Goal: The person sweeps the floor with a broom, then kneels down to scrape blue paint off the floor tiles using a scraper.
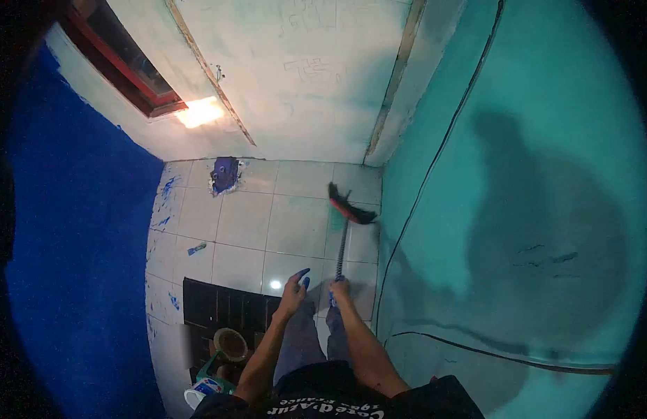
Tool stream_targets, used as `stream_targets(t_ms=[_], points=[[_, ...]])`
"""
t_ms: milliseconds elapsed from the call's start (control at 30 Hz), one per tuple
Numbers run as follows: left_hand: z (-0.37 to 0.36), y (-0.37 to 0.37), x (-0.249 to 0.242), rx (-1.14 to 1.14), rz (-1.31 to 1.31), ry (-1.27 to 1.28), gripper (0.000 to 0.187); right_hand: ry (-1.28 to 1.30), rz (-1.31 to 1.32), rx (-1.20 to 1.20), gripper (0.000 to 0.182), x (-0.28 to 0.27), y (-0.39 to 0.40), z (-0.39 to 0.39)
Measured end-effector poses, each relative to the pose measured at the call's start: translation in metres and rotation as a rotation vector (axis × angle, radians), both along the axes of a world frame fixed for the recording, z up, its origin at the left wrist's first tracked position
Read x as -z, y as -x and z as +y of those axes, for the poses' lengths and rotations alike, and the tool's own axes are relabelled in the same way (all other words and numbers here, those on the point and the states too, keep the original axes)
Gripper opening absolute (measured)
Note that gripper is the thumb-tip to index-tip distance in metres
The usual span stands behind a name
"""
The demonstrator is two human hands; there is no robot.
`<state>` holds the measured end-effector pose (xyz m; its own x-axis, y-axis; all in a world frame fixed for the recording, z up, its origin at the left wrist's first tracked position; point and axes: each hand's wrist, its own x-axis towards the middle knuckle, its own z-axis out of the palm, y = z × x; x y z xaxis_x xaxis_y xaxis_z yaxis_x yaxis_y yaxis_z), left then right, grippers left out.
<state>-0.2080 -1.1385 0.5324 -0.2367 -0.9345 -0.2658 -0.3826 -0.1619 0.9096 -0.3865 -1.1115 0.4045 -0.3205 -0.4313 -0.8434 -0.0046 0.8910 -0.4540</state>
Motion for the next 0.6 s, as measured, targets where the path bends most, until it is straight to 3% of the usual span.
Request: stream_targets(t_ms=[33, 100, 133, 200, 267, 300, 400, 433, 500, 600], points=[[-0.001, -0.005, -0.011, -0.011, 0.0, 0.047, 0.036, 0.087, -0.08, 0.063, 0.013, 0.006, -0.016, 0.009], [-0.007, -0.016, -0.017, 0.002, -0.014, 0.073, 0.036, 0.332, 0.192, -0.472, 0.006, 0.212, -0.028, 0.03], [-0.011, -0.024, -0.007, 0.011, -0.031, 0.106, 0.036, 0.332, 0.194, -0.474, 0.006, 0.198, -0.036, 0.024], [-0.015, -0.038, -0.007, -0.03, 0.057, 0.007, 0.035, 0.497, -0.853, 0.129, 0.01, 0.161, -0.066, 0.012], [-0.029, -0.051, -0.025, -0.008, -0.074, 0.196, 0.034, 0.334, -0.632, 0.18, 0.012, 0.015, -0.089, -0.02], [-0.034, -0.06, -0.026, -0.009, -0.074, 0.162, 0.034, 0.248, -0.533, 0.209, 0.013, -0.074, -0.102, -0.039], [-0.042, -0.081, -0.04, -0.054, -0.074, 0.18, 0.035, 0.329, -0.534, 0.16, 0.01, -0.088, -0.098, -0.024], [-0.046, -0.088, -0.046, -0.044, -0.082, 0.194, 0.035, 0.327, -0.537, 0.142, 0.01, -0.068, -0.092, -0.016], [-0.048, -0.101, -0.049, -0.063, -0.089, 0.206, 0.035, 0.444, 0.125, -0.306, 0.007, -0.002, -0.072, -0.002], [-0.042, -0.115, -0.04, -0.051, -0.093, 0.231, 0.035, 0.46, 0.376, -0.589, 0.02, -0.165, -0.048, 0.013]])
